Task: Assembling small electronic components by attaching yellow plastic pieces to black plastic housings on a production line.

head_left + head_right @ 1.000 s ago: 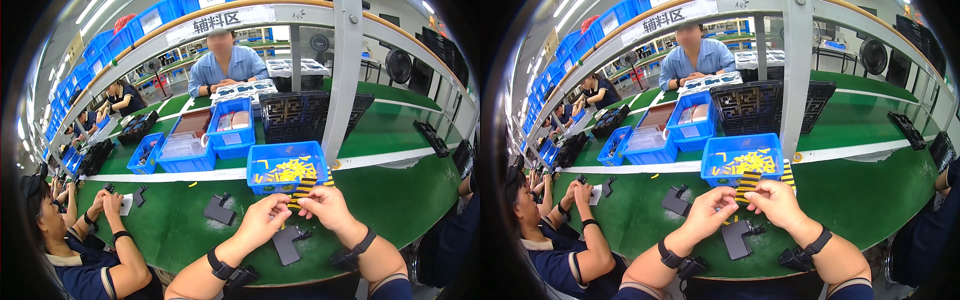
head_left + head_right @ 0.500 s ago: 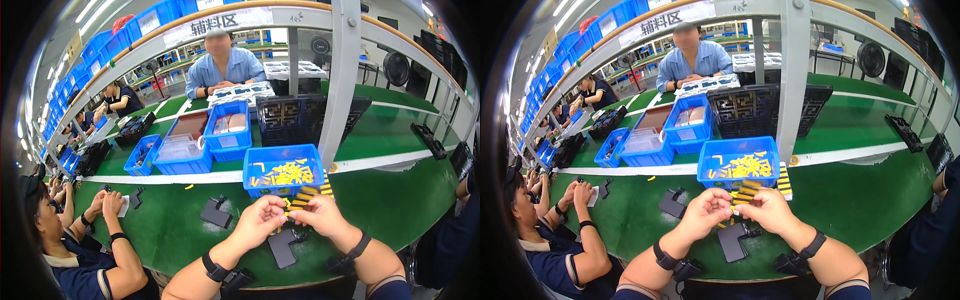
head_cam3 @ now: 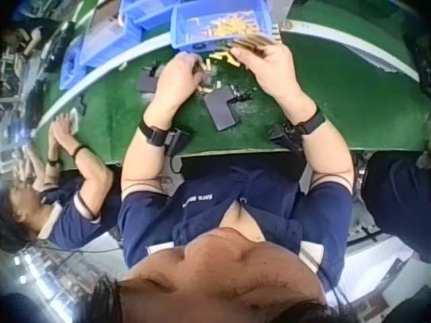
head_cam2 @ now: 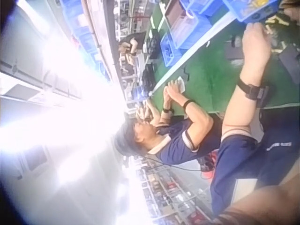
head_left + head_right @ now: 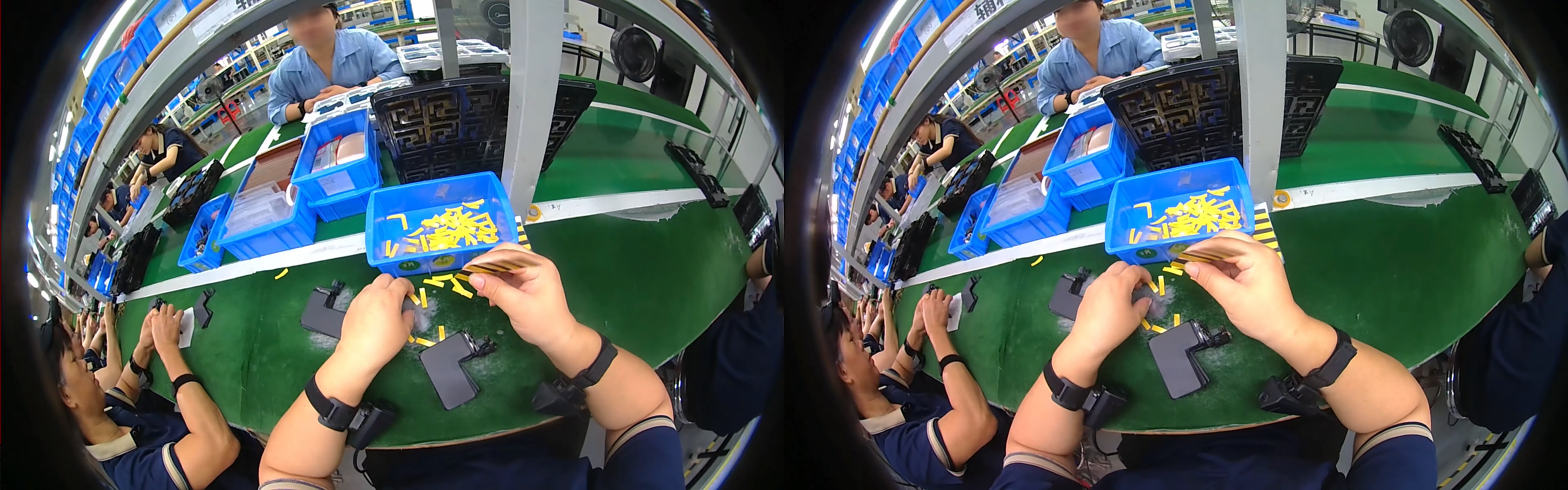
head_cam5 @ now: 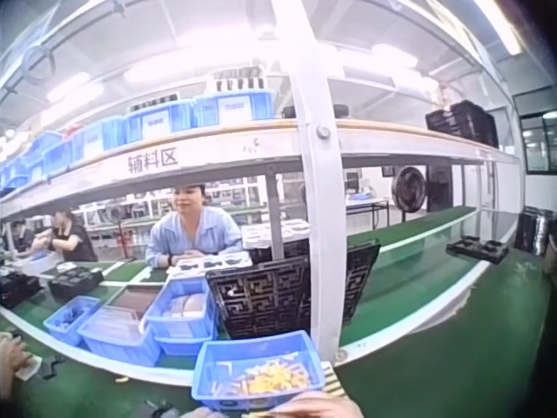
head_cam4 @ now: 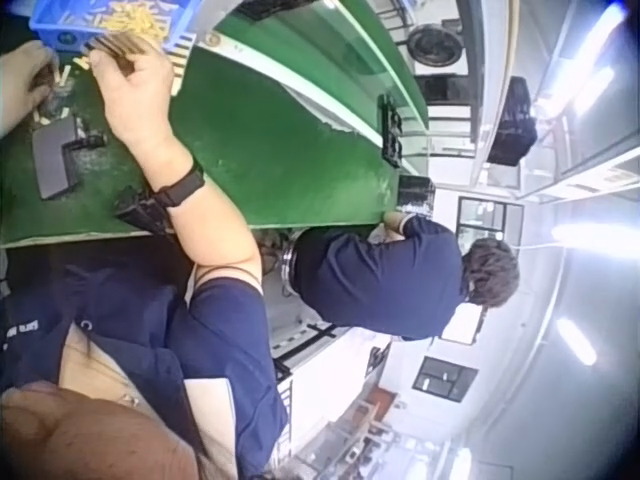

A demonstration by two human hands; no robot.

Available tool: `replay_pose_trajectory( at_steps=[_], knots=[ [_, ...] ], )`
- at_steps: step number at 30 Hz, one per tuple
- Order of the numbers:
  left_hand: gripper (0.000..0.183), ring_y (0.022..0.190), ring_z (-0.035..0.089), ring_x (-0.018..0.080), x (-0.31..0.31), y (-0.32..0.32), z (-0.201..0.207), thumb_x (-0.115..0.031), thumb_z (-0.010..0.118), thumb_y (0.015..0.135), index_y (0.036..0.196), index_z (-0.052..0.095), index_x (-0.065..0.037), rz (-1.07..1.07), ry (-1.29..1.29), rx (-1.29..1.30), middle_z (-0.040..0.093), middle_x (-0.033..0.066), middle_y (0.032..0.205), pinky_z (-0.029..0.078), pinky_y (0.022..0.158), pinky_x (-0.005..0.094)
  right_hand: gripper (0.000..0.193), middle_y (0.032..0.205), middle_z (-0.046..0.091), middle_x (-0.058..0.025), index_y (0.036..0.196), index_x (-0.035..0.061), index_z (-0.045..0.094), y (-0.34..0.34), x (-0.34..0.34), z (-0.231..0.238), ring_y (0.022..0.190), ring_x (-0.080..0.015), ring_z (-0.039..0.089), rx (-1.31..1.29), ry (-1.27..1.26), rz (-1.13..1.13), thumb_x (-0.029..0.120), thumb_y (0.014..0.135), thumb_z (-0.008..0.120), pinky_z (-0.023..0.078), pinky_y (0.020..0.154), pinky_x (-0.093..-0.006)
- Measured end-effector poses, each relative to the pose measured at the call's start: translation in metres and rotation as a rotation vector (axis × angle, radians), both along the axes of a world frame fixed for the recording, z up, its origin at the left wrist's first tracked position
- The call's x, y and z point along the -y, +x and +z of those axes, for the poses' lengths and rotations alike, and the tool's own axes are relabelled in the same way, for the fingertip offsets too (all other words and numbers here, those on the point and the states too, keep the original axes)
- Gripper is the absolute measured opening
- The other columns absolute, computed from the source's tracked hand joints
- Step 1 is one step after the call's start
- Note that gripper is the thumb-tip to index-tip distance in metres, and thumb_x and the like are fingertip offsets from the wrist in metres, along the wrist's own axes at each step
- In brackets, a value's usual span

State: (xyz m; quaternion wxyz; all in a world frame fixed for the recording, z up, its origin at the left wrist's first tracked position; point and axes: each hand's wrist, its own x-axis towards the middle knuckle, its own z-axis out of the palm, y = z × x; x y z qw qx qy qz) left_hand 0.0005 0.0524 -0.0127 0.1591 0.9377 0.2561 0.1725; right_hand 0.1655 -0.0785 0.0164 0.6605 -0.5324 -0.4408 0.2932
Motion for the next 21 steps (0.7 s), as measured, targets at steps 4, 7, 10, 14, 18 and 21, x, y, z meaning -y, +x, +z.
replay_pose_trajectory(
  at_steps=[4, 7, 10, 14, 18, 21],
  knots=[
    [0.046, 0.08, 0.06, 0.0283, 0.03, 0.006, 0.038, -0.022, 0.075, 0.067, 0.106, 0.059, -0.002, -0.139, -0.246, 0.037, 0.059, 0.0136, 0.087, 0.049, 0.071, 0.0369, 0.014, 0.091, 0.063, -0.0053, 0.097, -0.0018, 0.064, 0.005, 0.001, -0.014, 0.076, -0.0077, 0.06, 0.119, 0.061, -0.033, 0.0, 0.083, 0.061, 0.049, 0.066, -0.0219],
    [0.079, 0.084, 0.057, 0.0329, 0.053, -0.009, 0.047, -0.038, 0.08, 0.061, 0.122, 0.049, 0.003, -0.418, -0.046, -0.109, 0.058, 0.0156, 0.091, 0.047, 0.076, 0.0394, 0.015, 0.088, 0.063, -0.0067, 0.095, 0.0, 0.065, -0.008, 0.0, -0.005, 0.07, -0.0084, 0.059, 0.155, -0.001, -0.058, 0.0, 0.081, 0.062, 0.048, 0.063, -0.0227],
    [0.085, 0.084, 0.057, 0.0332, 0.056, -0.009, 0.051, -0.038, 0.081, 0.059, 0.124, 0.046, 0.004, -0.397, 0.002, -0.093, 0.058, 0.0167, 0.092, 0.047, 0.076, 0.0405, 0.014, 0.085, 0.063, -0.0086, 0.092, 0.0018, 0.067, -0.003, -0.004, -0.013, 0.072, -0.0152, 0.061, 0.386, 0.15, -0.129, 0.001, 0.078, 0.065, 0.049, 0.064, -0.0255],
    [0.067, 0.082, 0.058, 0.025, 0.05, -0.004, 0.045, -0.018, 0.078, 0.067, 0.122, 0.047, 0.003, -0.31, -0.198, 0.038, 0.058, 0.0137, 0.09, 0.047, 0.077, 0.0328, 0.014, 0.078, 0.064, -0.0081, 0.088, 0.0023, 0.068, -0.006, -0.002, -0.009, 0.075, -0.0198, 0.061, 0.431, 0.22, -0.172, 0.001, 0.074, 0.069, 0.048, 0.063, -0.0285],
    [0.031, 0.08, 0.058, 0.0121, 0.044, -0.001, 0.02, -0.006, 0.064, 0.082, 0.11, 0.052, 0.001, -0.174, -0.782, 0.329, 0.059, 0.0067, 0.089, 0.047, 0.075, 0.0239, 0.012, 0.075, 0.064, -0.0087, 0.084, 0.0024, 0.068, -0.012, 0.002, -0.007, 0.071, -0.0214, 0.061, 0.412, 0.166, -0.179, 0.0, 0.072, 0.07, 0.047, 0.063, -0.0313],
    [0.018, 0.083, 0.059, 0.0089, 0.046, -0.001, 0.02, -0.006, 0.058, 0.089, 0.104, 0.051, 0.0, -0.141, -1.022, 0.502, 0.062, 0.0064, 0.092, 0.049, 0.074, 0.0235, 0.012, 0.075, 0.064, -0.0085, 0.083, 0.0021, 0.069, -0.013, 0.003, -0.007, 0.07, -0.0212, 0.06, 0.457, 0.193, -0.169, 0.001, 0.072, 0.07, 0.047, 0.064, -0.0311]
  ],
)
